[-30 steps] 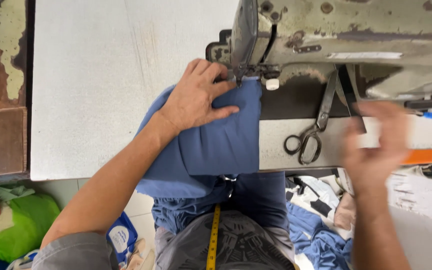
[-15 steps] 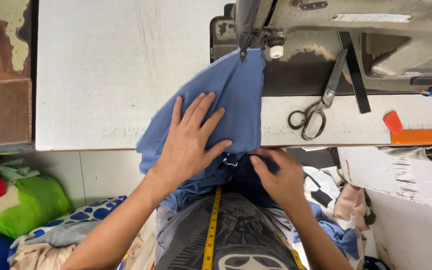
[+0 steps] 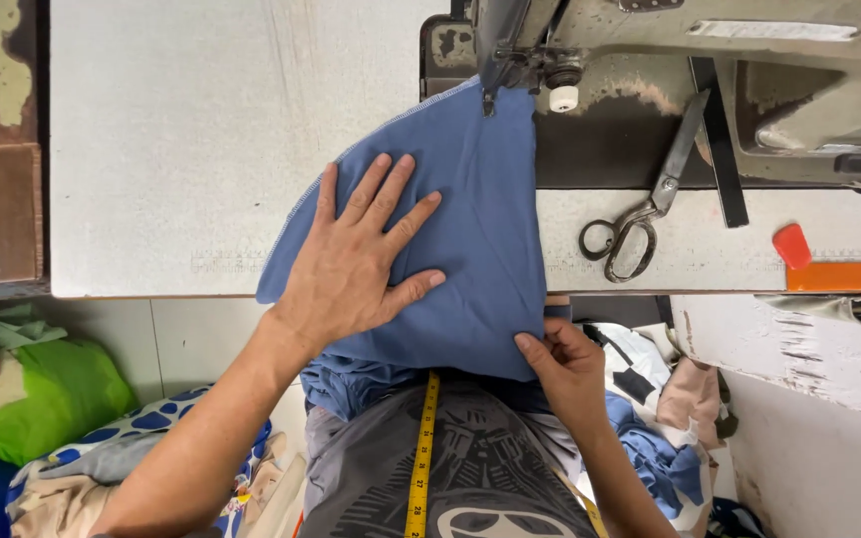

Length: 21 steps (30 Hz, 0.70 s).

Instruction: Overlocking the edges of a blue garment and trimming excess fabric with scissors

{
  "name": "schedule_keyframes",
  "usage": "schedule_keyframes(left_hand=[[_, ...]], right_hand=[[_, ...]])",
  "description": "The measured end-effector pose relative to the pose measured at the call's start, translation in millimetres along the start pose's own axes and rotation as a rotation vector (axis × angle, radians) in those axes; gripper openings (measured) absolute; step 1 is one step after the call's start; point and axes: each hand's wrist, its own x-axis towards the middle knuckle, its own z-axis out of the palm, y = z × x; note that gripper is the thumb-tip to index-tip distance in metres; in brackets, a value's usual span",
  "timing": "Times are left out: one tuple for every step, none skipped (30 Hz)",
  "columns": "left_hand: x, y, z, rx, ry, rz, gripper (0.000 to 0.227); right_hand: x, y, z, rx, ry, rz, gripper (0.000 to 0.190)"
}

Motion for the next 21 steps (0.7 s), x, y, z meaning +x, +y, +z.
schedule_keyframes(left_hand=[[2.4,-1.8,-0.4,0.015,-0.008,-0.001,0.079],[5.5,-5.0,0.5,0.013,-0.007,0.000,0.079],[8.2,-8.1,1.0,0.015,-0.002,0.005,0.080],[10.1,-10.9,1.3,0.017,0.001,0.007,0.081],[12.5,-14.7,2.5,0.017,0.001,0.006,0.081],[15.3,-19.2,3.3,0.009,0.007,0.020,0.082],[18.1,-23.7,3.9,0.002,0.013,0.035,0.083],[20.8,-28.4,4.2,0.002,0.014,0.035,0.083],[23.5,-32.9,4.5,-0.005,0.023,0.051,0.083],[26.6,-36.8,5.3,-0.012,0.033,0.067,0.083],[29.7,-40.9,6.3,-0.014,0.036,0.067,0.083],[32.4,-45.2,7.2,-0.020,0.024,0.077,0.085],[35.2,-49.5,8.2,-0.026,0.012,0.087,0.087],[37.8,-53.4,8.7,-0.027,0.011,0.087,0.087],[40.4,-57.3,9.2,-0.035,0.015,0.096,0.088],[43.8,-61.8,9.4,-0.042,0.020,0.106,0.089],[47.3,-67.0,10.4,-0.042,0.021,0.107,0.089],[49.2,-71.3,11.9,-0.050,0.025,0.127,0.090],[51.1,-75.8,13.6,-0.058,0.030,0.146,0.090],[53.6,-79.4,14.2,-0.060,0.028,0.146,0.090],[56.1,-83.0,14.7,-0.064,0.021,0.162,0.090]], right_hand=[[0.8,-3.9,-0.4,0.016,0.015,-0.002,0.010],[2.7,-8.8,0.5,0.014,0.017,-0.003,0.010],[4.2,-13.9,1.5,0.027,0.010,-0.004,0.009],[5.5,-18.7,2.7,0.040,0.000,-0.004,0.007],[6.3,-19.3,3.0,0.039,-0.001,-0.004,0.007],[8.6,-20.0,3.8,0.042,-0.001,0.003,0.006],[10.8,-20.7,4.5,0.045,0.000,0.010,0.007],[14.0,-22.9,4.0,0.044,0.000,0.008,0.007],[17.2,-24.9,3.2,-0.045,-0.037,0.021,0.012],[20.4,-27.0,1.5,-0.136,-0.074,0.033,0.017],[23.2,-23.1,-0.1,-0.139,-0.073,0.032,0.017],[25.9,-19.0,-1.4,-0.116,-0.157,0.067,0.010],[28.6,-14.8,-2.8,-0.092,-0.241,0.103,0.012],[29.7,-18.7,-1.7,-0.092,-0.241,0.104,0.012],[30.9,-22.6,-0.6,-0.088,-0.283,0.073,0.018],[33.1,-26.6,0.6,-0.084,-0.325,0.041,0.026],[34.6,-22.2,-2.0,-0.084,-0.324,0.040,0.026],[34.4,-17.3,-4.6,-0.002,-0.338,0.013,0.025],[34.1,-12.3,-7.2,0.080,-0.351,-0.014,0.025],[33.1,-12.2,-7.8,0.080,-0.351,-0.012,0.025],[32.1,-12.1,-8.4,0.079,-0.313,-0.025,0.018]])
